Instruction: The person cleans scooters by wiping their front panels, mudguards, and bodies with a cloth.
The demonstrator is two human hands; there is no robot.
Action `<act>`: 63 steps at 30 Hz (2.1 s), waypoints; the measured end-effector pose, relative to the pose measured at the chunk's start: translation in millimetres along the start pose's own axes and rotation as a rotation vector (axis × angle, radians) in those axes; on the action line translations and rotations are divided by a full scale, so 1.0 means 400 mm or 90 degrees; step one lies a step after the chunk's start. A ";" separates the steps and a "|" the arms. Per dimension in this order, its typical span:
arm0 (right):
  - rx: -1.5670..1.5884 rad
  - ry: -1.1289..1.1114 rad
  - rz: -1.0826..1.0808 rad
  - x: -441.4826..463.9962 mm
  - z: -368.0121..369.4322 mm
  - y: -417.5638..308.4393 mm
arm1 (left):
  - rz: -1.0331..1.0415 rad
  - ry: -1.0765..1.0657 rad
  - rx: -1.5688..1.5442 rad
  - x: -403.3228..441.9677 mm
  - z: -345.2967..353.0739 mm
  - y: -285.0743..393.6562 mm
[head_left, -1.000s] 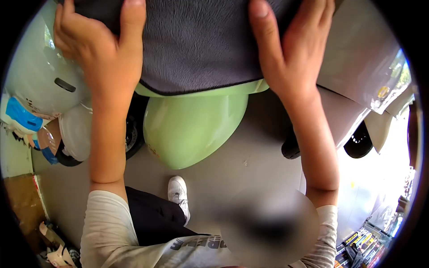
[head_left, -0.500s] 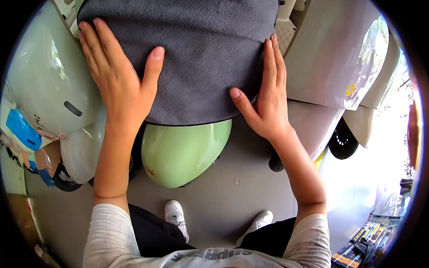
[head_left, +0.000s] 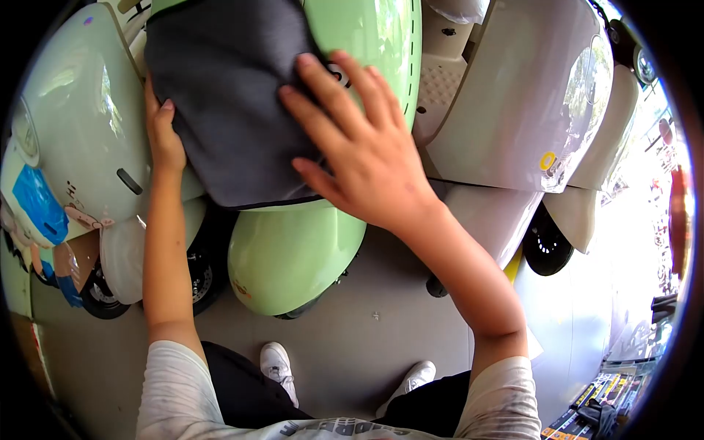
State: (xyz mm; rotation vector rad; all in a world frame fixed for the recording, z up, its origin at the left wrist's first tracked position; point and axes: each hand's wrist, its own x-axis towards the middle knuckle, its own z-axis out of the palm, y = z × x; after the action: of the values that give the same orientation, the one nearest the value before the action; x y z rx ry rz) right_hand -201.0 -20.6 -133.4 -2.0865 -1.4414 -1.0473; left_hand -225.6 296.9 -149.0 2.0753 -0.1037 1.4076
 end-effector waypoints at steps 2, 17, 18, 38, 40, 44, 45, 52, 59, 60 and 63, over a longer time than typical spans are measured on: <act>-0.027 -0.007 -0.066 0.013 0.029 -0.017 | -0.030 0.001 -0.013 -0.016 -0.007 -0.043; -0.149 0.123 0.178 -0.072 -0.039 0.115 | 0.319 -0.009 0.388 -0.068 0.177 0.318; -0.146 0.106 0.187 -0.089 -0.035 0.130 | 0.319 -0.030 0.397 -0.081 0.193 0.339; 0.159 -0.303 0.088 -0.241 0.037 -0.100 | 0.138 -0.385 0.372 -0.447 -0.088 0.146; 0.203 -0.307 0.052 -0.236 0.040 -0.133 | 0.120 -0.430 0.379 -0.451 -0.129 0.152; 0.329 -0.431 0.092 -0.246 0.075 -0.169 | 0.020 -0.612 0.339 -0.435 -0.204 0.187; 0.331 -0.432 0.088 -0.259 0.091 -0.175 | -0.025 -0.690 0.311 -0.432 -0.219 0.194; 0.284 -0.395 0.104 -0.286 0.103 -0.172 | -0.168 -0.816 0.175 -0.428 -0.222 0.192; 0.195 -0.362 0.204 -0.335 0.136 -0.116 | -0.139 -0.606 0.259 -0.463 -0.050 0.213; 0.194 -0.359 0.208 -0.344 0.142 -0.109 | -0.135 -0.609 0.260 -0.460 -0.041 0.226; 0.195 -0.350 0.227 -0.363 0.152 -0.083 | -0.058 -0.613 0.311 -0.473 -0.040 0.264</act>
State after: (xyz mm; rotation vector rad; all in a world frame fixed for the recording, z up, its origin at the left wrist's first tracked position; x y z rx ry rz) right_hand -237.4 -56.1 -286.1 -2.3694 -1.2720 -0.1052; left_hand -361.1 169.5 -261.3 2.9514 -0.0545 0.2738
